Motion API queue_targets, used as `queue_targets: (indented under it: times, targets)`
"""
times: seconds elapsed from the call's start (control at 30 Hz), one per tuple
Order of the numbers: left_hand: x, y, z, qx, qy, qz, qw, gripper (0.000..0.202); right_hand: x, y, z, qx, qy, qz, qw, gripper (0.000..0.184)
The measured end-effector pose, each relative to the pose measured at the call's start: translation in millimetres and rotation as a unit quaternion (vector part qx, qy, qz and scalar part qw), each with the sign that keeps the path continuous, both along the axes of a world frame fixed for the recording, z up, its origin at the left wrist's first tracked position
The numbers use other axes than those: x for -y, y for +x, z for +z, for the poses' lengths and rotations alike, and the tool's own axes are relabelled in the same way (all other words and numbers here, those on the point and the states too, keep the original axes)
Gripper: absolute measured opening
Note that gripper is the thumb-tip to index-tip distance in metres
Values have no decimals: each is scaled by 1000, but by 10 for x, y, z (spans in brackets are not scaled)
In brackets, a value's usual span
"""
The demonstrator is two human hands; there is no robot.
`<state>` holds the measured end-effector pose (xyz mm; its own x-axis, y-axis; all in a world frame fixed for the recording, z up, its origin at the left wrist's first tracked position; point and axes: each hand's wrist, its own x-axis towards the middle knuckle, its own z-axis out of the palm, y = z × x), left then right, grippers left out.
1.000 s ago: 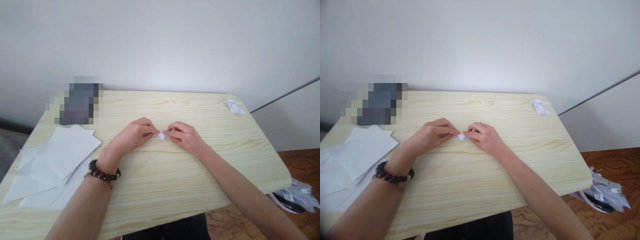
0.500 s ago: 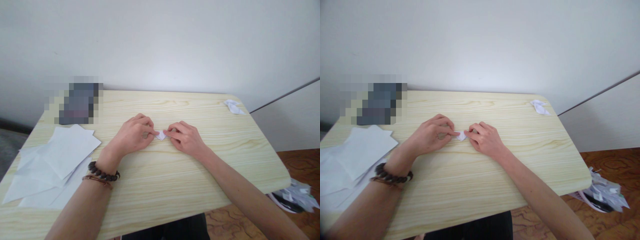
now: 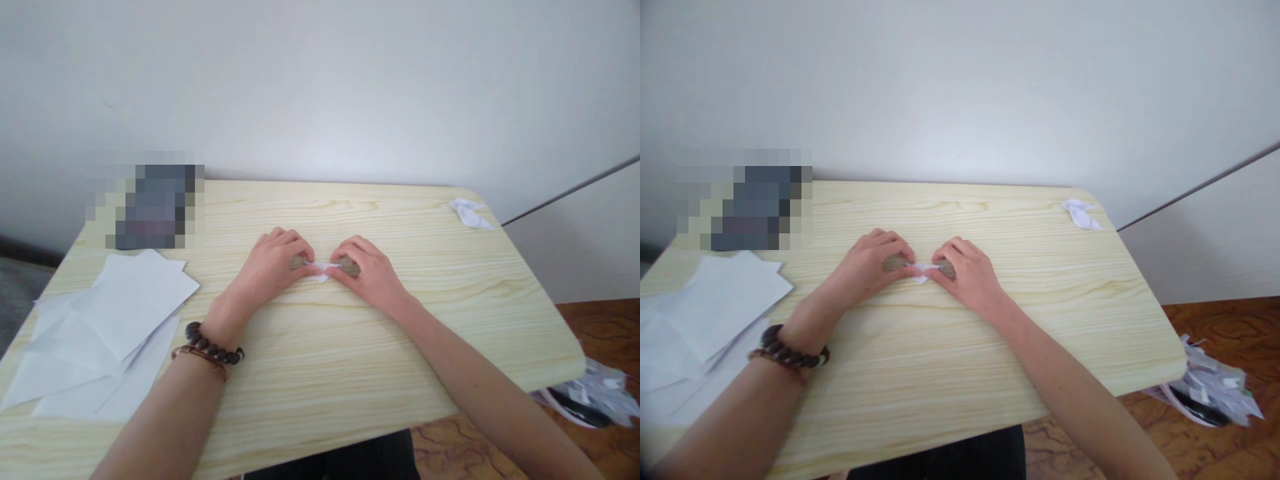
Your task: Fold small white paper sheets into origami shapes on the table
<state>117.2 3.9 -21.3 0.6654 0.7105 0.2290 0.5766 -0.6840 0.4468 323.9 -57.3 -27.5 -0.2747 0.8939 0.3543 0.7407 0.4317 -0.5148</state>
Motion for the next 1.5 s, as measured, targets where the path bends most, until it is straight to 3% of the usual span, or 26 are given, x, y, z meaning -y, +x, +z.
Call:
queue_targets:
  times: [0.17,0.33,0.5,0.7,0.93,1.1,1.5]
  targets:
    - [15,11,-19,3,3,-36,999,22,5,30,20,-17,-26,25,999,20]
    - [26,24,-6,42,24,-15,999,34,0,47,4,-95,-30,30,995,13]
    - [38,42,23,115,-39,-63,991,24,8,13,22,-148,11,44,988,8]
    - [89,46,64,117,-78,-34,990,25,12,-12,46,-180,-40,-16,983,14]
    - [129,78,156,156,-162,-4,974,25,-29,2,57,-253,-91,-32,963,15]
    - [154,96,135,154,-184,23,971,29,-12,-30,35,-295,-90,-48,950,16]
    - [152,92,120,158,-210,48,964,29,4,13,72,-203,-74,-24,976,21]
